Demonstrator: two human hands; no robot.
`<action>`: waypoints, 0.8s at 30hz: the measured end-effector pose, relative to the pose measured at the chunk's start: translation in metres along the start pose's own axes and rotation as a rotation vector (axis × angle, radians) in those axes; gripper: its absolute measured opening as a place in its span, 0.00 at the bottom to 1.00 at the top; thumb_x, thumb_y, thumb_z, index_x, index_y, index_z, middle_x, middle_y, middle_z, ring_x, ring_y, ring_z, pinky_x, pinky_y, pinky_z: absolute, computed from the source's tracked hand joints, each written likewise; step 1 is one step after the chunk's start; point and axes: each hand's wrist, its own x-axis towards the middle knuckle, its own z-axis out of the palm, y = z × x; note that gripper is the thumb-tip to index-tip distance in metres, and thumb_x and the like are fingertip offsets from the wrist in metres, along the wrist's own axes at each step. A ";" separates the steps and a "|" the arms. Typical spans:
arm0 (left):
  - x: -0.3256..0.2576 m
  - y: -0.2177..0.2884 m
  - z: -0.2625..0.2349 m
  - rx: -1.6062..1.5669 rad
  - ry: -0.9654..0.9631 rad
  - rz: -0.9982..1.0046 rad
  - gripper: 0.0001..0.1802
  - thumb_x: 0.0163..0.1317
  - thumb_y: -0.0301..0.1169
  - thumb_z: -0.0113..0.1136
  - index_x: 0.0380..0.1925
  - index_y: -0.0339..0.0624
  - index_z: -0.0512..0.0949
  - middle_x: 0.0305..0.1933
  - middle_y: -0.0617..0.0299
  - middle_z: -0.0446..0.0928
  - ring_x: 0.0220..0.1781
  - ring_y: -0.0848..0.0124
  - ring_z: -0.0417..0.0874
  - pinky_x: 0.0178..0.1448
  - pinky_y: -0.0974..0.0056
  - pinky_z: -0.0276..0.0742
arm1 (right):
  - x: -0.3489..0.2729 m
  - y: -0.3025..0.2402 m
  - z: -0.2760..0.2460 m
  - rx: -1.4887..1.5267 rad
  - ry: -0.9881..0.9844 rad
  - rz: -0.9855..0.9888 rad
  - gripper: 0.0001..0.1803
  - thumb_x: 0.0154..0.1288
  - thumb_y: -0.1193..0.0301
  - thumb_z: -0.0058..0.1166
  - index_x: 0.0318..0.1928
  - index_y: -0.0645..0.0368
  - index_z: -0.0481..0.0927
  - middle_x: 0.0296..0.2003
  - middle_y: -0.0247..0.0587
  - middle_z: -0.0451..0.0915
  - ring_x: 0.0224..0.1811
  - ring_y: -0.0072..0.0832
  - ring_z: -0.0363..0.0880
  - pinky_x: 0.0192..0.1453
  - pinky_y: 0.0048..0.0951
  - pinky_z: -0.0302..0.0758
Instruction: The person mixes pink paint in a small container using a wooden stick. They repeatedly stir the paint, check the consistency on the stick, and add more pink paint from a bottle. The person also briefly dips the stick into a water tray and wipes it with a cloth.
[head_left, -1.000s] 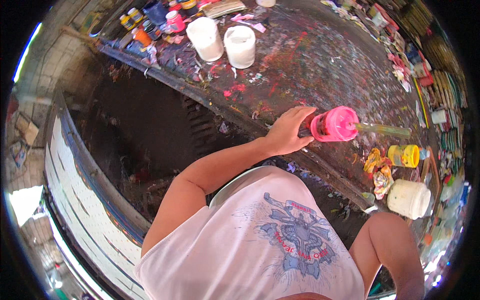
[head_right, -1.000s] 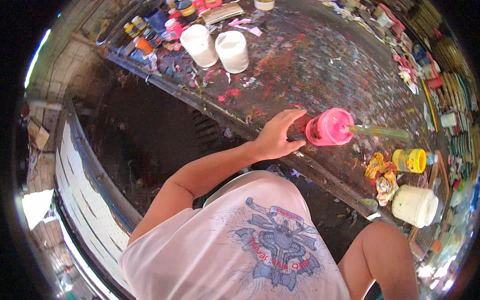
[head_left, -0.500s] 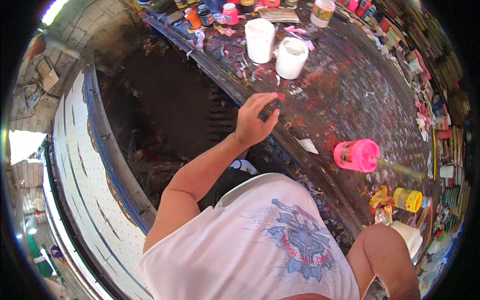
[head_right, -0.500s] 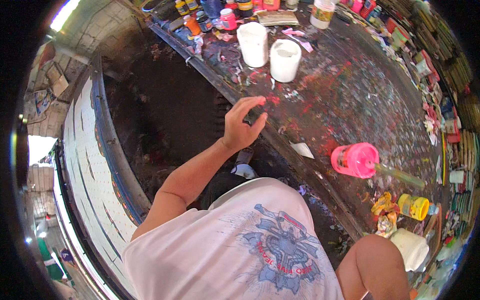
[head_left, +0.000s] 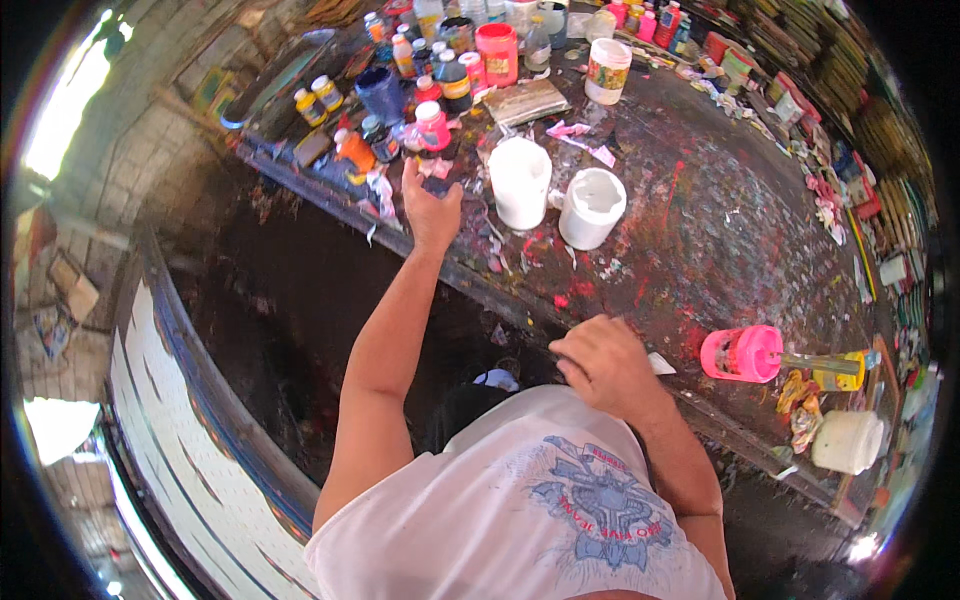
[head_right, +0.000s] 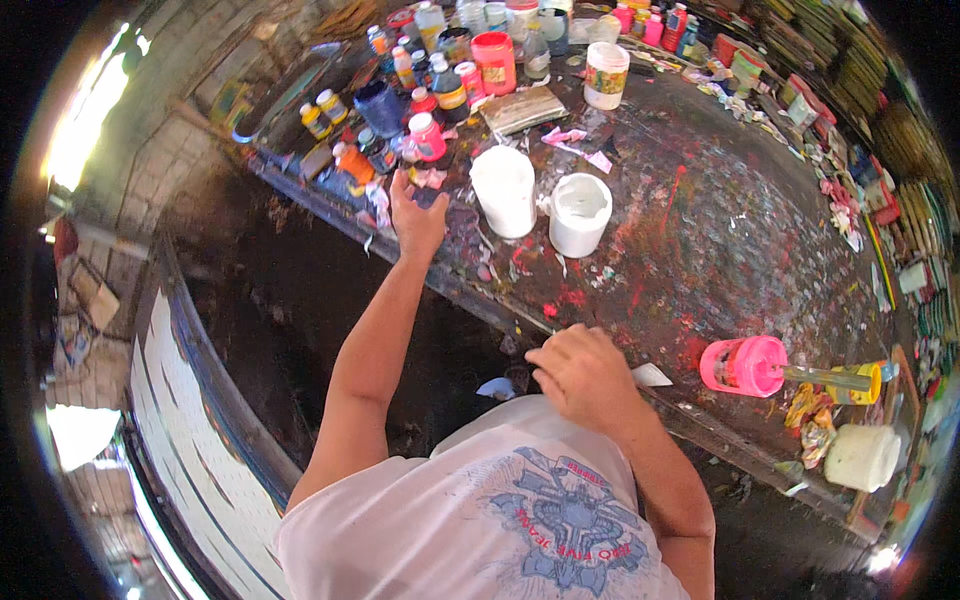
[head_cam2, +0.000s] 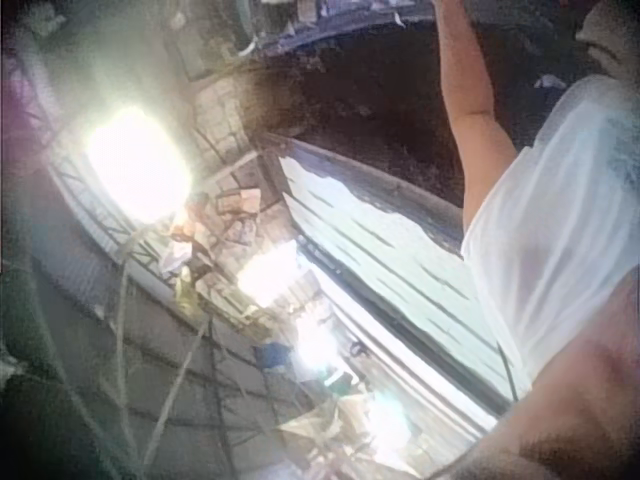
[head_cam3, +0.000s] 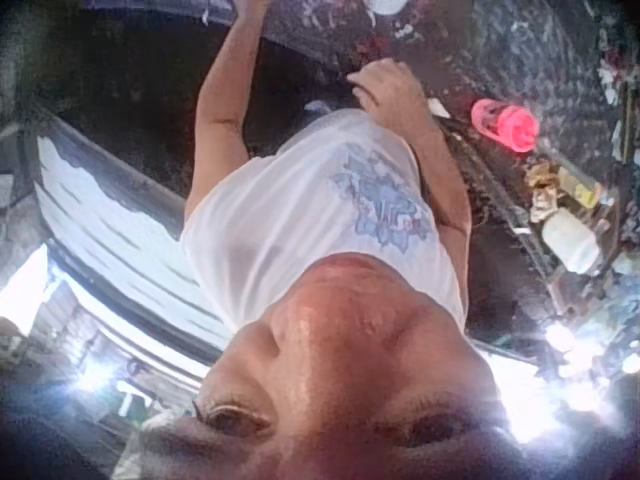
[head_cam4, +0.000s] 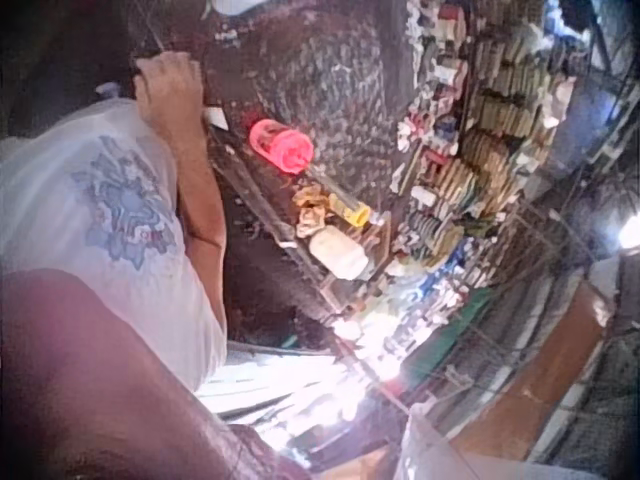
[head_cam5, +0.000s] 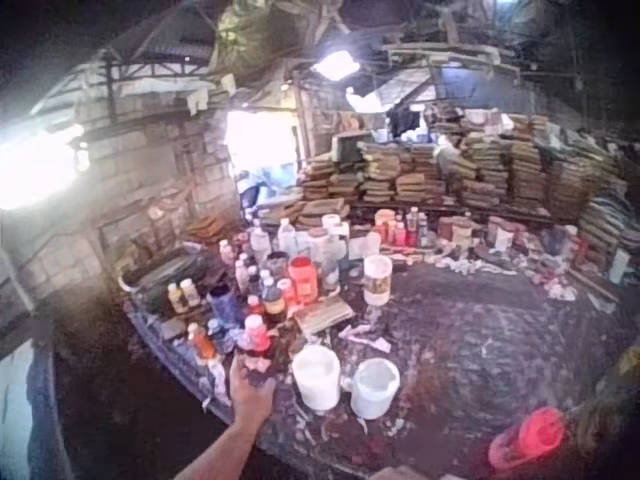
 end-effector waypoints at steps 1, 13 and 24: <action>0.018 -0.015 0.006 0.003 -0.003 0.020 0.57 0.59 0.26 0.83 0.86 0.30 0.61 0.81 0.38 0.73 0.80 0.46 0.79 0.82 0.47 0.77 | 0.004 -0.005 0.011 0.008 -0.020 0.031 0.14 0.65 0.69 0.74 0.51 0.55 0.92 0.48 0.41 0.89 0.55 0.44 0.86 0.60 0.48 0.80; 0.140 -0.092 0.074 0.166 0.001 -0.079 0.58 0.46 0.35 0.95 0.76 0.28 0.74 0.72 0.41 0.85 0.73 0.48 0.88 0.78 0.49 0.83 | 0.027 -0.037 0.024 -0.117 0.090 0.251 0.10 0.69 0.69 0.71 0.49 0.55 0.93 0.46 0.38 0.88 0.54 0.40 0.86 0.60 0.46 0.82; 0.144 -0.123 0.033 -0.129 -0.041 -0.057 0.38 0.51 0.39 0.93 0.59 0.33 0.86 0.57 0.50 0.91 0.58 0.54 0.92 0.66 0.51 0.85 | 0.039 -0.050 0.007 -0.173 0.222 0.196 0.10 0.65 0.73 0.75 0.47 0.56 0.92 0.44 0.38 0.89 0.50 0.40 0.88 0.56 0.43 0.86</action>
